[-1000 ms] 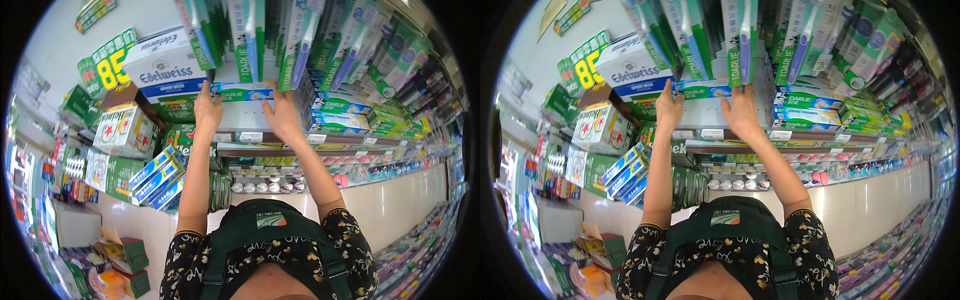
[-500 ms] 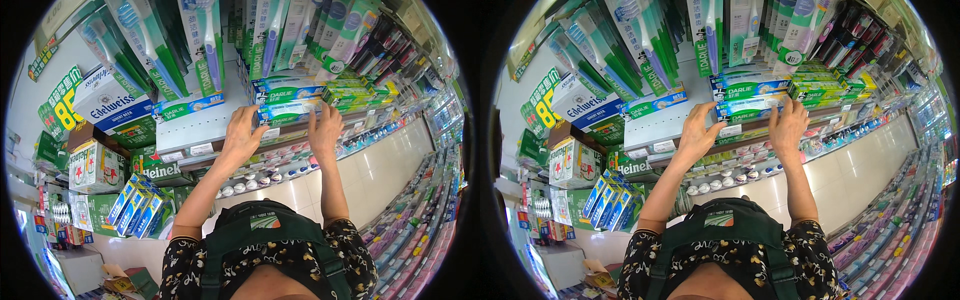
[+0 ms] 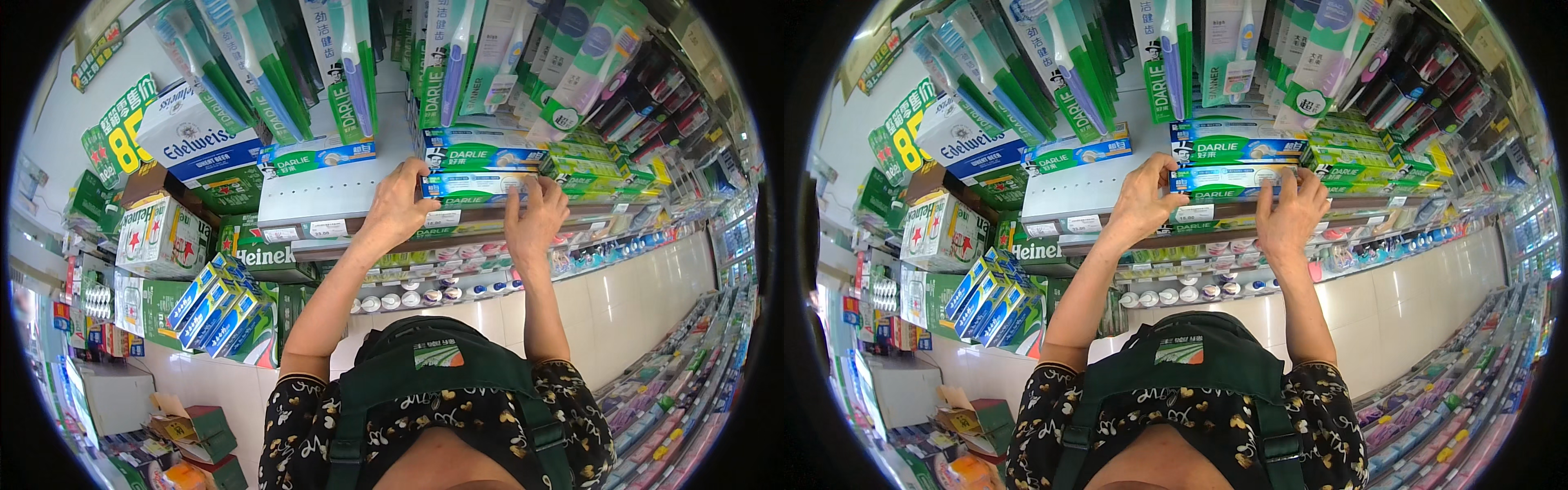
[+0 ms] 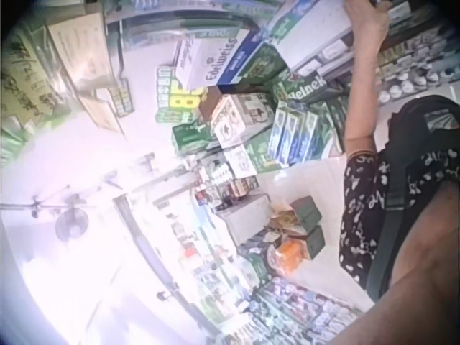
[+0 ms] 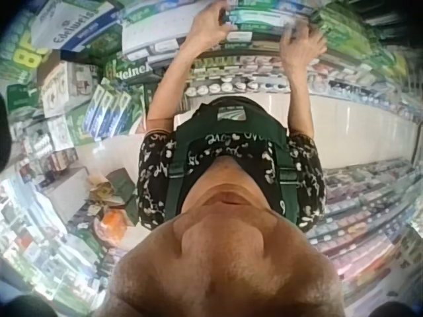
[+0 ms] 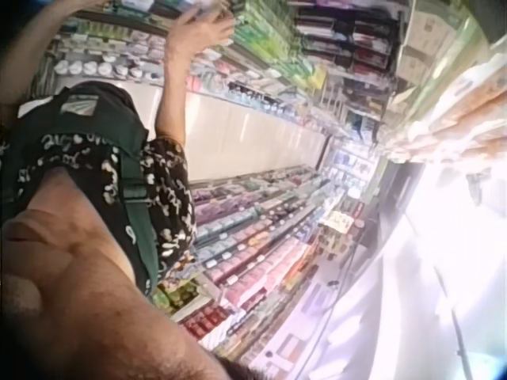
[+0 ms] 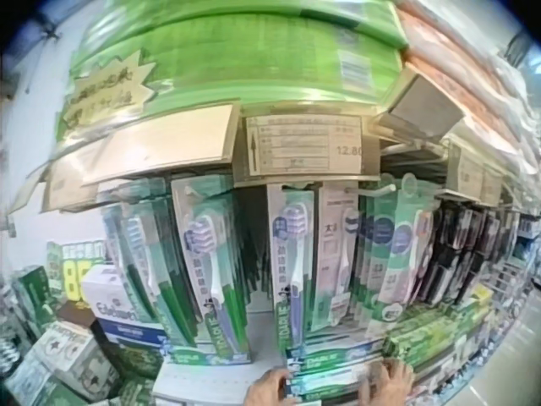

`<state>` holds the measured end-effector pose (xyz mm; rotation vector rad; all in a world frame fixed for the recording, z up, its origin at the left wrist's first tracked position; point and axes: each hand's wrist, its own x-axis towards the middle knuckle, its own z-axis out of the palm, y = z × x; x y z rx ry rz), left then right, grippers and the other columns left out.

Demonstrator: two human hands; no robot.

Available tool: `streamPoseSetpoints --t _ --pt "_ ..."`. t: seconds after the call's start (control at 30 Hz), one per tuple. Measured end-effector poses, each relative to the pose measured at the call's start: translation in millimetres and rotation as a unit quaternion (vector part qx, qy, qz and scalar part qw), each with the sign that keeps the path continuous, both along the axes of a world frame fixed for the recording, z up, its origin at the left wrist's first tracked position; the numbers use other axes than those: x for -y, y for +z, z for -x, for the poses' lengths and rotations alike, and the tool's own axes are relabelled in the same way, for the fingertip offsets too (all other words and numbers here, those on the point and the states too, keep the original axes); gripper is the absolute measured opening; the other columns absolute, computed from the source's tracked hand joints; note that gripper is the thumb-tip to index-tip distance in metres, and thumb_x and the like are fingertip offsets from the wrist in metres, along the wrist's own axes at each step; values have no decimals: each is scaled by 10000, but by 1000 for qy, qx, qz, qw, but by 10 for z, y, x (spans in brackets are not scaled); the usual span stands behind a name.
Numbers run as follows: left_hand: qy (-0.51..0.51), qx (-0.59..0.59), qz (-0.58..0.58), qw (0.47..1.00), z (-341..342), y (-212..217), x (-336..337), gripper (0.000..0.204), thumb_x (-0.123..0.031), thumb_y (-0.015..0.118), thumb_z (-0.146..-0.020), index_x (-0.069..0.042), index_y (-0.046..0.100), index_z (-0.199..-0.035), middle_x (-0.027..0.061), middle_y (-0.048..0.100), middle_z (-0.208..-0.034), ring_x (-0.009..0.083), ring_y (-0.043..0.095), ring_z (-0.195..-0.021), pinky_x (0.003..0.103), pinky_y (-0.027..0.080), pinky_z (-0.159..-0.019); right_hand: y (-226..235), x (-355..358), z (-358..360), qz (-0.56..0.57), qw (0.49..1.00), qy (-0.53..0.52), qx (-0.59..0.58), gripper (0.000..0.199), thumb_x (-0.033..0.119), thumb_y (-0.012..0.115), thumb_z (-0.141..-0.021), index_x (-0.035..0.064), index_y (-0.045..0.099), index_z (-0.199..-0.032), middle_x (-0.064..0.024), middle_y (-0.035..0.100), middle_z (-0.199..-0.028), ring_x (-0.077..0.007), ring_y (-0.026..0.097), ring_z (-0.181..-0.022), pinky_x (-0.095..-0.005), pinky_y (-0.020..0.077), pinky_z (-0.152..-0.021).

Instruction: The person restocks toothpaste boxes on a supermarket shelf. They repeatedly pick up boxes from a lower area, place them on the shelf, and align them with other boxes to create neat rows.

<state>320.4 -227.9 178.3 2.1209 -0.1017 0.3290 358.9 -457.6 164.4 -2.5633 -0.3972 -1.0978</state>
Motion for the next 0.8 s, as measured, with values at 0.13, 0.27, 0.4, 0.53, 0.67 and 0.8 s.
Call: streamPoseSetpoints --t 0.13,0.27,0.4,0.53,0.67,0.8 --pt "17 22 41 999 77 78 -110 396 -24 724 -763 17 560 -1121 152 613 -991 266 613 -903 366 494 -822 -88 96 15 -19 999 33 12 355 206 683 -872 -12 619 -1145 -225 541 -1181 -380 494 -1070 -497 378 -897" --pt "19 69 4 997 239 161 -243 397 13 707 -767 -5 574 -1140 146 604 -1041 284 625 -958 369 499 -847 -107 81 20 -44 993 110 -17 440 140 675 -891 -39 553 -1274 -247 544 -1193 -381 531 -1031 -469 427 -903" --pt "56 145 -4 988 542 180 -494 431 63 704 -740 -9 577 -1145 134 590 -1072 254 624 -1009 359 511 -901 -27 -96 202 -181 948 232 -123 574 46 690 -858 -50 467 -1378 -208 583 -1113 -295 588 -904 -354 497 -743" --pt "87 126 85 985 935 267 -963 485 132 670 -719 -2 574 -1175 91 543 -1146 207 593 -1062 343 501 -964 5 -526 305 -156 932 324 -37 581 -7 745 -790 -64 518 -1321 -177 616 -1041 -264 604 -811 -330 516 -658" --pt "134 132 125 974 1110 151 -1469 541 178 585 -776 38 512 -1293 73 487 -1174 171 525 -1146 293 463 -971 40 -1195 299 -144 907 395 22 496 -38 730 -788 -83 551 -1249 -195 611 -1008 -325 611 -856 -389 517 -711" --pt "219 135 98 962 983 -9 -1723 535 157 598 -811 23 532 -1325 102 527 -1157 197 590 -1028 286 512 -865 -52 -1570 217 -141 907 396 -28 425 -60 680 -806 -106 553 -1210 -235 594 -1026 -369 606 -889 -420 510 -731"
